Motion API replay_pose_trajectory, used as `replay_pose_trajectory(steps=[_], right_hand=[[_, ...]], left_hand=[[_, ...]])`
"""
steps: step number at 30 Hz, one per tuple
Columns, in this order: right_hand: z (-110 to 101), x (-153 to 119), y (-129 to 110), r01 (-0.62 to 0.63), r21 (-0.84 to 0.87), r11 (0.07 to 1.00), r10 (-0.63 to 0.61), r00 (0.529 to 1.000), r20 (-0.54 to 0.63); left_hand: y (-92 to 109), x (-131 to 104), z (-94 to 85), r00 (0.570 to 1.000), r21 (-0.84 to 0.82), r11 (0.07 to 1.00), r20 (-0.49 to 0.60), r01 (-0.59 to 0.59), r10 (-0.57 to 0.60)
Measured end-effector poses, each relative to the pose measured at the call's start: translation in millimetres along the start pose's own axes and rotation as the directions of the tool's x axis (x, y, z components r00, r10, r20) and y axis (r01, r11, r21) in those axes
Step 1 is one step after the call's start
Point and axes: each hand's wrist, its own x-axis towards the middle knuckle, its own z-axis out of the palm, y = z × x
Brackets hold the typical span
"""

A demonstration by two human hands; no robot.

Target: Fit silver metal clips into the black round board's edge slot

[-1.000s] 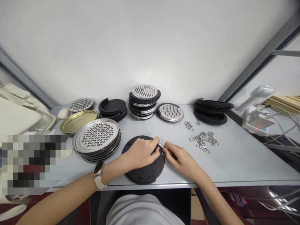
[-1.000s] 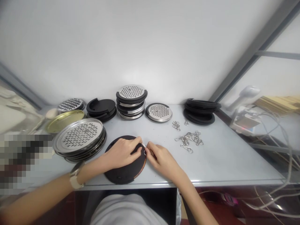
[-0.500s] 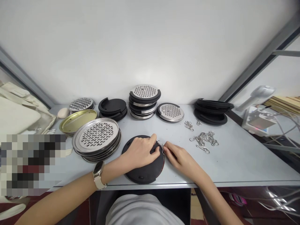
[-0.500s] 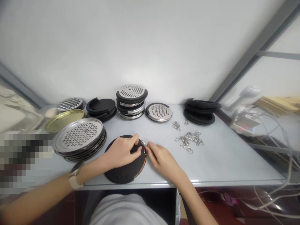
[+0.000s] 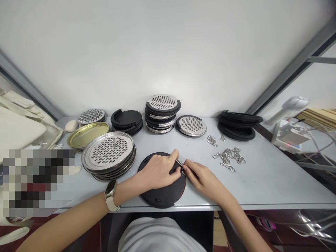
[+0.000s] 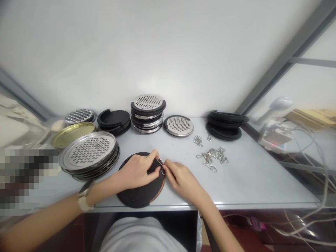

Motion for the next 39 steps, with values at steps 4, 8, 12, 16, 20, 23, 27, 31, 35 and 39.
replay_pose_trajectory(steps=[4,8,12,16,20,23,27,31,35,39], right_hand=[[0.1,0.2,-0.4,0.0,0.002,1.0,0.0,1.0,0.002],[0.7,0.0,0.4,-0.002,0.003,1.0,0.002,1.0,0.011],[1.1,-0.5,1.0,-0.022,0.019,1.0,0.022,1.0,0.001],[0.8,-0.6,1.4,-0.039,0.04,0.998,0.039,0.999,-0.001],[1.2,-0.3,2.4,-0.032,0.042,0.999,0.032,0.999,-0.004],[1.7,-0.3,3.1,-0.022,0.034,0.999,0.023,1.0,-0.017],[1.7,-0.6,3.1,-0.01,0.046,0.999,0.012,0.999,-0.04],[1.4,-0.8,2.5,-0.005,0.062,0.998,0.007,0.999,-0.046],[0.7,-0.8,2.2,-0.015,0.063,0.998,0.017,0.999,-0.031],[0.1,-1.0,2.1,-0.02,0.056,0.998,0.021,1.0,-0.019]], left_hand=[[0.3,0.1,-1.1,1.0,0.005,1.0,-0.012,-0.026,0.026],[0.3,-0.1,-2.3,0.999,0.032,0.998,0.002,-0.045,0.045],[0.2,-0.1,-2.5,0.999,0.01,0.999,-0.002,-0.05,0.05],[0.1,0.1,-1.8,0.996,0.013,0.996,-0.007,-0.084,0.084],[-0.6,0.1,-0.1,0.996,0.021,0.996,-0.016,-0.087,0.087],[-1.1,0.2,0.8,0.996,0.014,0.996,-0.022,-0.089,0.089],[-1.0,-0.1,0.7,0.996,0.036,0.996,-0.017,-0.085,0.085],[-0.8,-0.8,0.6,0.996,0.054,0.994,-0.015,-0.09,0.091],[-1.1,-0.8,0.5,0.995,0.051,0.994,-0.018,-0.095,0.096],[-1.7,0.1,0.4,0.995,0.045,0.994,-0.012,-0.096,0.097]])
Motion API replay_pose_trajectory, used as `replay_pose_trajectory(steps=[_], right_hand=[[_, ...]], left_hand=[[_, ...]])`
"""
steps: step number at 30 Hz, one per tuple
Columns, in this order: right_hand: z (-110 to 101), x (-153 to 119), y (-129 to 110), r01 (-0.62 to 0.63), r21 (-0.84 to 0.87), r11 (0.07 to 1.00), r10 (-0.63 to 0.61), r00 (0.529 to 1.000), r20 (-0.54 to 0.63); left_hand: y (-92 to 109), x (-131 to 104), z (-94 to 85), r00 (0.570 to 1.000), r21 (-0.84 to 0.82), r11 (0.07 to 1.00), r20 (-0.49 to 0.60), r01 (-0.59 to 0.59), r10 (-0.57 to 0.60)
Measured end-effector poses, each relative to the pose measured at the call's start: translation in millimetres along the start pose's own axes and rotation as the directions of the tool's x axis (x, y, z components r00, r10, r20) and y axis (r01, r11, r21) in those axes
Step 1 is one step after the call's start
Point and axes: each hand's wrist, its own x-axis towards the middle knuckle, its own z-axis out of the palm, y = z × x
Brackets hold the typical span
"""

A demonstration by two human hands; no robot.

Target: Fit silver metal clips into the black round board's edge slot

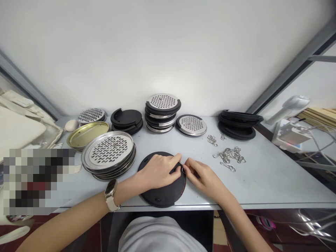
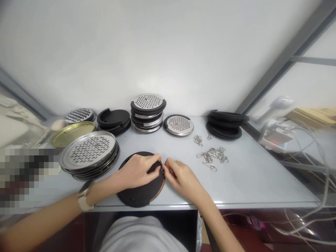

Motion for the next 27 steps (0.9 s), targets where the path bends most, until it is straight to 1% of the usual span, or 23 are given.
replay_pose_trajectory(steps=[5,27], right_hand=[[0.0,-0.6,0.2,0.016,-0.013,1.0,-0.016,1.0,0.01],[1.2,-0.5,-0.5,0.075,-0.093,0.993,-0.079,0.996,-0.043]], left_hand=[[-0.5,0.1,0.8,1.0,0.011,1.0,0.004,-0.005,0.005],[0.9,-0.4,-2.1,1.0,-0.002,1.0,0.02,-0.005,0.005]])
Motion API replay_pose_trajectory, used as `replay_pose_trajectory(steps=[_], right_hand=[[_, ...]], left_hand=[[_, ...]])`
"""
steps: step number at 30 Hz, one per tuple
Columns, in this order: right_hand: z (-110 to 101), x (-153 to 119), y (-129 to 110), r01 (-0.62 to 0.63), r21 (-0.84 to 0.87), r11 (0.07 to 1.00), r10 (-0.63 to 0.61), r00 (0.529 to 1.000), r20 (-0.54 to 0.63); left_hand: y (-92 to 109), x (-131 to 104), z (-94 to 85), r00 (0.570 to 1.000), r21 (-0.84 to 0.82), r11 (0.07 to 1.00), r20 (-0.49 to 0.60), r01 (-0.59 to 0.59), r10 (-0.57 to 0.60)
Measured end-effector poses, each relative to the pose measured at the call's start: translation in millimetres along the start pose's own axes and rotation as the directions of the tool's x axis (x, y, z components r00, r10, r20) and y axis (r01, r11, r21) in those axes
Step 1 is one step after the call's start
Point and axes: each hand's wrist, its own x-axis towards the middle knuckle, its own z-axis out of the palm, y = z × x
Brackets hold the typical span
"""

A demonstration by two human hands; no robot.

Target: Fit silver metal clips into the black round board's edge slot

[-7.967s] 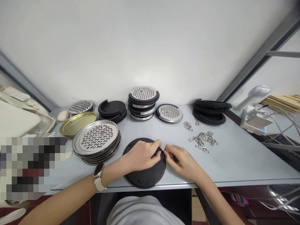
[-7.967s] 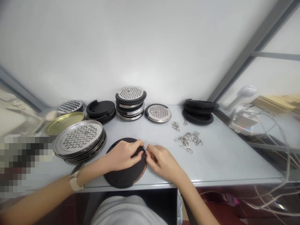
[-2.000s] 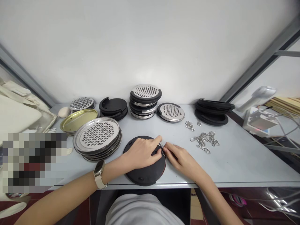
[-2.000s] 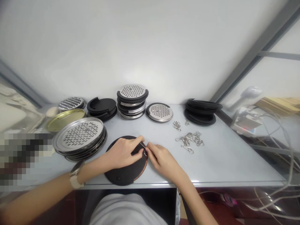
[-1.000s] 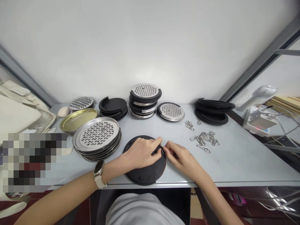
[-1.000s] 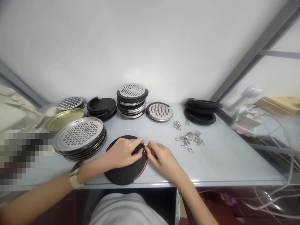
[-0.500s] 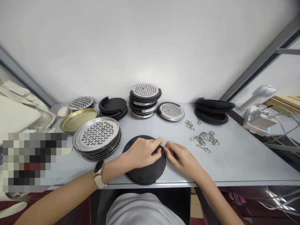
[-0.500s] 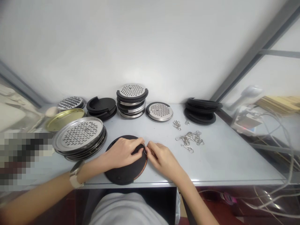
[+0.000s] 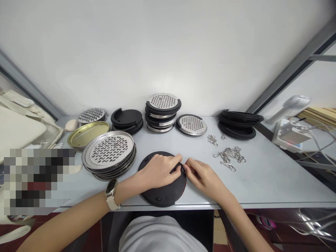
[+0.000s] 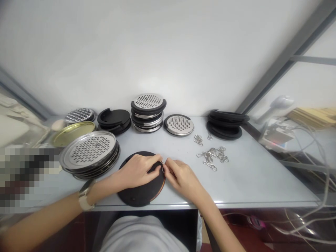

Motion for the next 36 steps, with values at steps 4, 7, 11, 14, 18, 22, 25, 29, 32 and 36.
replay_pose_trajectory(steps=[4,7,11,14,18,22,25,29,32,36], right_hand=[[0.1,0.6,0.2,0.011,-0.018,1.0,-0.011,1.0,-0.006],[0.4,0.6,0.7,0.021,-0.018,1.0,-0.021,1.0,-0.004],[1.2,0.6,0.9,0.03,-0.03,0.999,-0.031,0.999,-0.025],[1.4,0.7,0.7,0.032,-0.033,0.999,-0.033,0.999,-0.029],[0.5,0.2,0.5,0.017,-0.028,0.999,-0.018,0.999,-0.038],[-0.8,-0.7,0.4,-0.016,0.002,1.0,0.016,1.0,-0.026],[-1.1,-0.7,0.3,-0.023,0.014,1.0,0.023,1.0,0.002],[-0.3,0.1,0.6,-0.021,0.009,1.0,0.02,0.999,0.048],[0.3,0.5,0.9,-0.011,0.004,1.0,0.01,0.998,0.059],[0.1,0.5,0.8,-0.006,-0.005,1.0,0.006,0.999,0.053]], left_hand=[[-0.3,-0.4,-0.5,1.0,0.001,1.0,-0.002,-0.009,0.009],[-0.6,0.1,-0.2,1.0,0.002,1.0,0.001,-0.011,0.011],[-0.6,0.8,0.6,1.0,0.011,1.0,0.001,-0.012,0.012],[-0.2,0.5,0.7,1.0,0.015,1.0,-0.004,-0.013,0.013],[0.3,0.0,0.4,1.0,0.011,1.0,0.001,-0.012,0.012],[0.4,0.1,0.0,1.0,0.002,1.0,-0.001,-0.008,0.008],[0.5,0.5,-0.4,1.0,-0.002,1.0,-0.001,0.0,0.0],[0.9,0.8,0.0,1.0,0.004,1.0,0.0,0.011,-0.011],[1.0,0.9,1.2,1.0,0.009,1.0,0.0,0.027,-0.027],[0.7,1.1,1.7,0.999,0.01,0.999,0.005,0.034,-0.034]])
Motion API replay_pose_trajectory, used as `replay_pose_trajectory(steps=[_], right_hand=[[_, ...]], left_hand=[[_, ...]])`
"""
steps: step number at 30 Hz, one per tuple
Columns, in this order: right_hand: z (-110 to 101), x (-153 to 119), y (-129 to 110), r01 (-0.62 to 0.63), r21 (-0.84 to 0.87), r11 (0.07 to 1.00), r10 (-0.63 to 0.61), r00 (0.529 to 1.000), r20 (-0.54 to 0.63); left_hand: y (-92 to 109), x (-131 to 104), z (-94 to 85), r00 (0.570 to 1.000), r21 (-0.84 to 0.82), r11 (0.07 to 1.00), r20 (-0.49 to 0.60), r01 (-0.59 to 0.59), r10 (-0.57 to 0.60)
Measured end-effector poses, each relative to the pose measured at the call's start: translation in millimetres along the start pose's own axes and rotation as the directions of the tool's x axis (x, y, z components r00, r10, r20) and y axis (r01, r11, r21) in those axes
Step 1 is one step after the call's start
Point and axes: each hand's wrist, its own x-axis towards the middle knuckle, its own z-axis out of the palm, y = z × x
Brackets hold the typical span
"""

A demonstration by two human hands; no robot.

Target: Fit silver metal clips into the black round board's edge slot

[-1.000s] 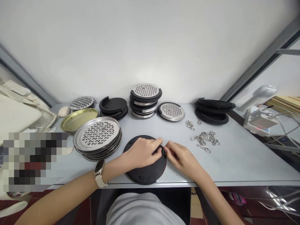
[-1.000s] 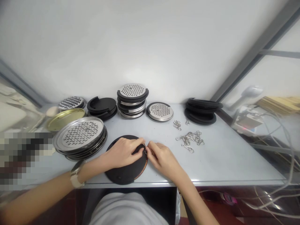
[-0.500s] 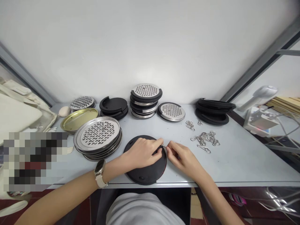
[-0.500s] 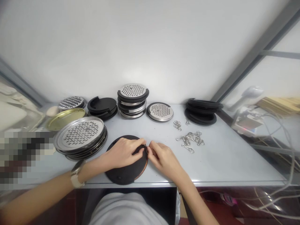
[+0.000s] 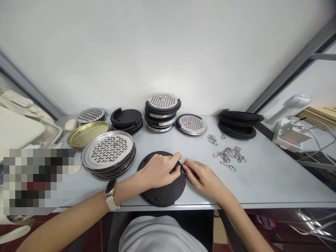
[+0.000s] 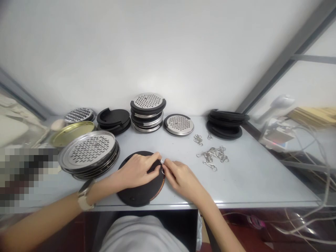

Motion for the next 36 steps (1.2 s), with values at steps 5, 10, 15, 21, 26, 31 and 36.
replay_pose_trajectory(steps=[5,10,15,21,26,31,36], right_hand=[[0.1,-0.6,0.2,0.002,-0.002,1.0,-0.002,1.0,-0.027],[0.7,0.1,0.1,0.008,-0.004,1.0,-0.009,0.999,-0.042],[0.0,-0.3,0.1,-0.002,-0.011,1.0,0.001,0.999,-0.041],[-0.9,-1.5,0.4,-0.023,0.016,1.0,0.023,0.999,-0.028],[-0.1,-0.7,0.1,-0.025,0.01,1.0,0.025,1.0,0.015],[1.0,-0.2,1.0,-0.029,0.018,0.999,0.029,0.999,0.026],[1.0,0.3,0.9,-0.055,0.026,0.998,0.054,0.998,0.036]], left_hand=[[0.2,0.3,-1.7,1.0,-0.008,1.0,0.01,-0.011,0.011],[0.2,-0.2,-1.9,1.0,-0.015,1.0,0.016,-0.017,0.017],[-1.0,-0.3,-1.5,0.999,-0.002,0.999,0.003,-0.034,0.034],[-1.3,-0.8,-1.9,0.999,0.005,0.999,-0.002,-0.044,0.044],[-0.6,-0.8,-2.3,1.0,0.003,0.999,0.001,-0.032,0.032],[-0.9,-0.6,-0.6,1.0,0.009,1.0,-0.012,-0.022,0.022],[-1.5,-0.8,1.3,1.0,0.002,1.0,-0.008,0.003,-0.003]])
